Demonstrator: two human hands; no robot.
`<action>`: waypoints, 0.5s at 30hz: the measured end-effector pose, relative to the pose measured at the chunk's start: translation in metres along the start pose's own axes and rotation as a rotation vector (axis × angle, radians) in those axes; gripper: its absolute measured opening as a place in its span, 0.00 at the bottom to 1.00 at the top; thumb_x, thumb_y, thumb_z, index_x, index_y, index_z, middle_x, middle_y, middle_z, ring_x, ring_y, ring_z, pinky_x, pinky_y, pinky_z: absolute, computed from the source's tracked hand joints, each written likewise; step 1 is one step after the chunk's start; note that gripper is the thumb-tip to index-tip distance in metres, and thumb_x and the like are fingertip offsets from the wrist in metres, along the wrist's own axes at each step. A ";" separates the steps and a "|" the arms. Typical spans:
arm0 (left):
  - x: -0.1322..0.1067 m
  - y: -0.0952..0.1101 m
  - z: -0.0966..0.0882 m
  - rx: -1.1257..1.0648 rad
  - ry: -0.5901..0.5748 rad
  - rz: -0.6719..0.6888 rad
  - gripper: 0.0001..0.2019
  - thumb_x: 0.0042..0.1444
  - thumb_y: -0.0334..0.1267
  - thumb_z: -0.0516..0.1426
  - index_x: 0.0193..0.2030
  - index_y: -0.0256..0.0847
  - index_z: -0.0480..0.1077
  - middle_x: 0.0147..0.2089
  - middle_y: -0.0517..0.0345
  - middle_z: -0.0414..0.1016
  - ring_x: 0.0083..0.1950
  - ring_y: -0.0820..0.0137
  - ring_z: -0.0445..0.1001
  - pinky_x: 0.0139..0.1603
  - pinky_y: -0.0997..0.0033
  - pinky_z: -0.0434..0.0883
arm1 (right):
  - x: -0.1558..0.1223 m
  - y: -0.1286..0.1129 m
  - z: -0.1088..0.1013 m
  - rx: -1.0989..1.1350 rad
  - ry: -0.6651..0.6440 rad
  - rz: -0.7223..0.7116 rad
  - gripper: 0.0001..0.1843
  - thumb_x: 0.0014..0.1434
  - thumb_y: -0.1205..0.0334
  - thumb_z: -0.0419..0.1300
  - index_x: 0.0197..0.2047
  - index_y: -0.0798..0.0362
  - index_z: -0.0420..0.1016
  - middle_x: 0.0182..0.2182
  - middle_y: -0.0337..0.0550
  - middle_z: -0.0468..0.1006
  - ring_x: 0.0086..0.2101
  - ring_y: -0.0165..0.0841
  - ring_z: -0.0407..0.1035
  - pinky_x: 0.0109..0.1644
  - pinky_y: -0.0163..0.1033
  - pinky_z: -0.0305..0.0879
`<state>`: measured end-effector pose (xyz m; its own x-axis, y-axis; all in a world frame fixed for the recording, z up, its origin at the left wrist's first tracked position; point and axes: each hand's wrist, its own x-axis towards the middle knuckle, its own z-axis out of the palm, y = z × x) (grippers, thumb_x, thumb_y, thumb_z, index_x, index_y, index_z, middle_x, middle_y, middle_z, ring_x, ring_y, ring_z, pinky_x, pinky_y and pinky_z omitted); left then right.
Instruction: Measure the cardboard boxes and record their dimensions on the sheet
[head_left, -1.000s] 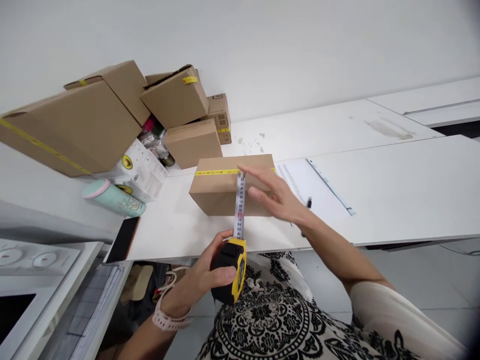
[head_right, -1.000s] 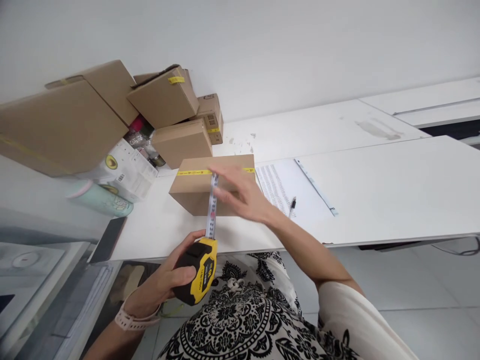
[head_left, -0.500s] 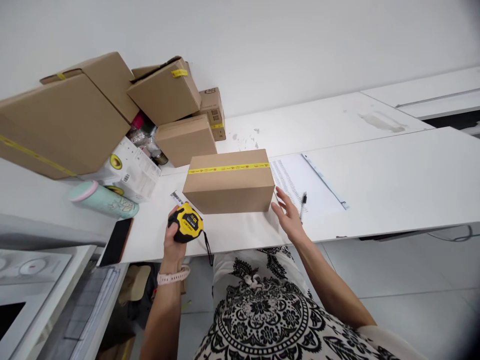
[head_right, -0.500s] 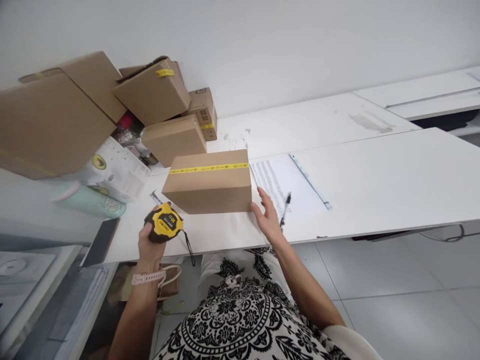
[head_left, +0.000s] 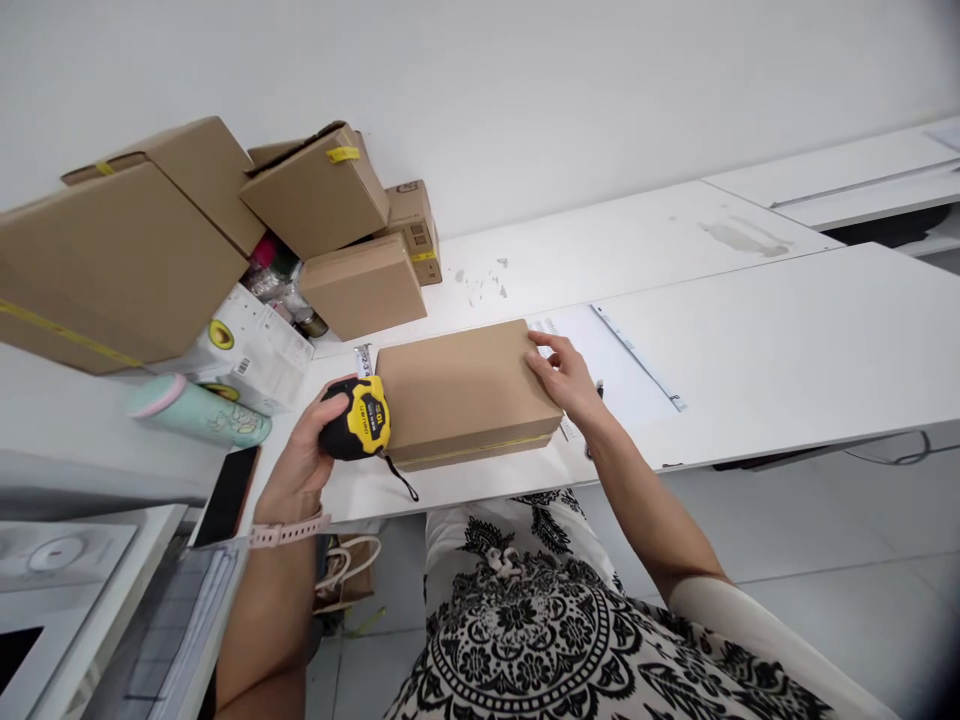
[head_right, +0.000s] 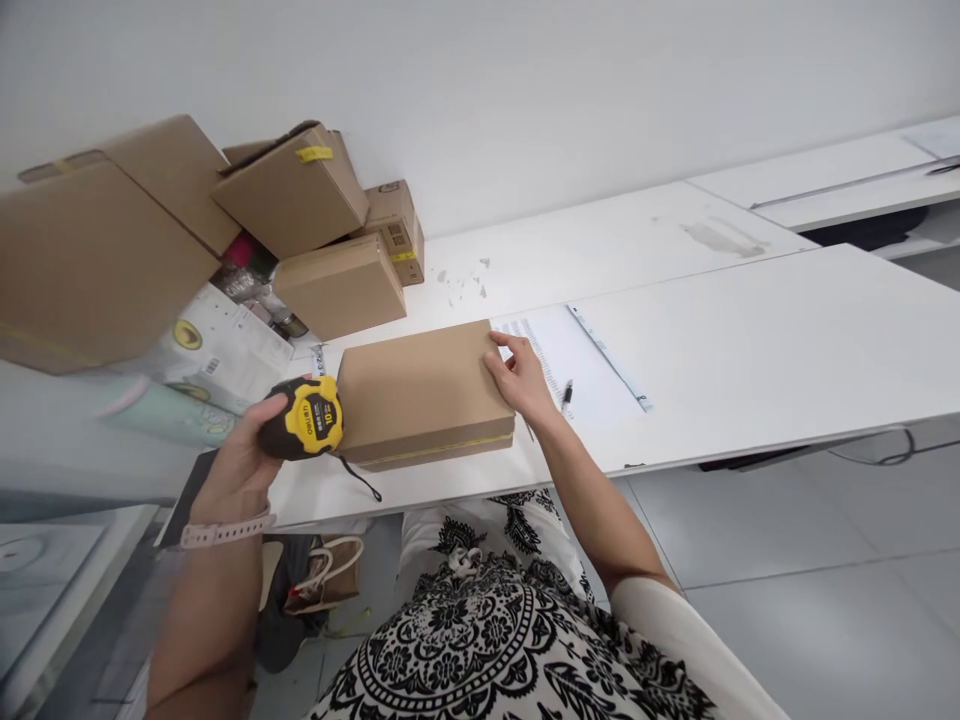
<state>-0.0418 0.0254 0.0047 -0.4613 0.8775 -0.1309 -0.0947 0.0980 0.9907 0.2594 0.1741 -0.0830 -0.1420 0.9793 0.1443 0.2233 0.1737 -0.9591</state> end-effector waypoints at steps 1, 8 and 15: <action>0.003 0.003 0.002 0.056 -0.015 0.043 0.26 0.43 0.49 0.69 0.50 0.42 0.78 0.48 0.53 0.82 0.48 0.57 0.80 0.43 0.64 0.78 | 0.003 0.004 0.001 0.069 -0.034 0.011 0.29 0.61 0.44 0.60 0.61 0.50 0.74 0.60 0.52 0.73 0.39 0.36 0.71 0.47 0.48 0.74; 0.009 0.031 0.040 0.960 -0.062 0.452 0.40 0.46 0.51 0.69 0.68 0.51 0.69 0.60 0.49 0.77 0.59 0.47 0.73 0.58 0.47 0.71 | -0.004 0.047 -0.044 -0.308 0.278 0.170 0.17 0.63 0.48 0.56 0.46 0.51 0.74 0.37 0.46 0.80 0.36 0.40 0.74 0.44 0.48 0.70; 0.028 0.006 0.081 1.369 -0.147 0.596 0.35 0.53 0.50 0.63 0.68 0.50 0.68 0.59 0.42 0.75 0.62 0.36 0.68 0.58 0.32 0.67 | -0.022 0.077 -0.065 -0.928 0.033 0.407 0.24 0.67 0.45 0.55 0.57 0.54 0.68 0.42 0.60 0.82 0.43 0.52 0.77 0.45 0.50 0.67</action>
<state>0.0159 0.0882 0.0099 -0.0357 0.9757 0.2161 0.9846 -0.0027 0.1747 0.3425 0.1728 -0.1443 0.1357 0.9821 -0.1308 0.9120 -0.1754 -0.3708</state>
